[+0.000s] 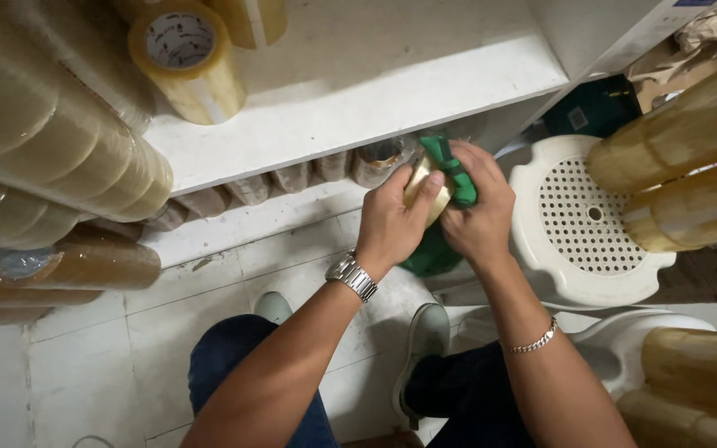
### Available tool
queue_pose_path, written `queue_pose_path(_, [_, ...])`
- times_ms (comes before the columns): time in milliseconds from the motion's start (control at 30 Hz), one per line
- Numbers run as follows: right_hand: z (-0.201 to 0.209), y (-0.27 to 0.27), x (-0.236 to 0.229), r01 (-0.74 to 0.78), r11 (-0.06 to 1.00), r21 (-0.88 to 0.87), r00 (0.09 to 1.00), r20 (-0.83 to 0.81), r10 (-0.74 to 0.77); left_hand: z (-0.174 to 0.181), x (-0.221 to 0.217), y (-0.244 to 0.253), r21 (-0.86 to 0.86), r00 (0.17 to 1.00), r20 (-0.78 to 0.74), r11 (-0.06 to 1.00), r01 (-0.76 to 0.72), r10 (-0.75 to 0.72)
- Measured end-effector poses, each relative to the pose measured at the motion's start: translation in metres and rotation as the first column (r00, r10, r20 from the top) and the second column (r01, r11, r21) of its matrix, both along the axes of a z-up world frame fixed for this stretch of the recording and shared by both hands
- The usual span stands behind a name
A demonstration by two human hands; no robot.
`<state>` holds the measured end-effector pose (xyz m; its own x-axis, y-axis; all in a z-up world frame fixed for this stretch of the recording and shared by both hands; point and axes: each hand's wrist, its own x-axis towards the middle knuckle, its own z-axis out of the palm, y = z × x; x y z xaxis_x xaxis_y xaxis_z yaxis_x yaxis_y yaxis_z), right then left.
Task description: The person wipes multiple rolls of clear packing tape with a green cloth, handling them one at a time. After wiping each roll, the person places it on a white shelf among other tape rolls.
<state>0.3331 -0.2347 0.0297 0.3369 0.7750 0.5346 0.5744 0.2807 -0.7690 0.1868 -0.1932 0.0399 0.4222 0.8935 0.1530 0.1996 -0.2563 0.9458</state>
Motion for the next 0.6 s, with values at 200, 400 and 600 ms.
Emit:
queue_pose_path(200, [-0.008,-0.008,0.009,0.068,0.996,-0.049,0.996,0.055,-0.065,-0.004,0.008,-0.005,-0.237,0.994,0.099,0.97,0.061,-0.038])
queue_pose_path(400, [0.018,-0.009,0.007,-0.031,0.99,0.138,0.944,0.328,-0.016,0.002,0.013,0.003,-0.214,0.997,0.072,0.976,0.026,-0.011])
queue_pose_path(600, [0.004,-0.007,0.009,-0.061,0.998,0.029,0.997,-0.037,0.062,-0.009,0.001,0.008,0.058,0.997,0.021,0.996,0.075,-0.076])
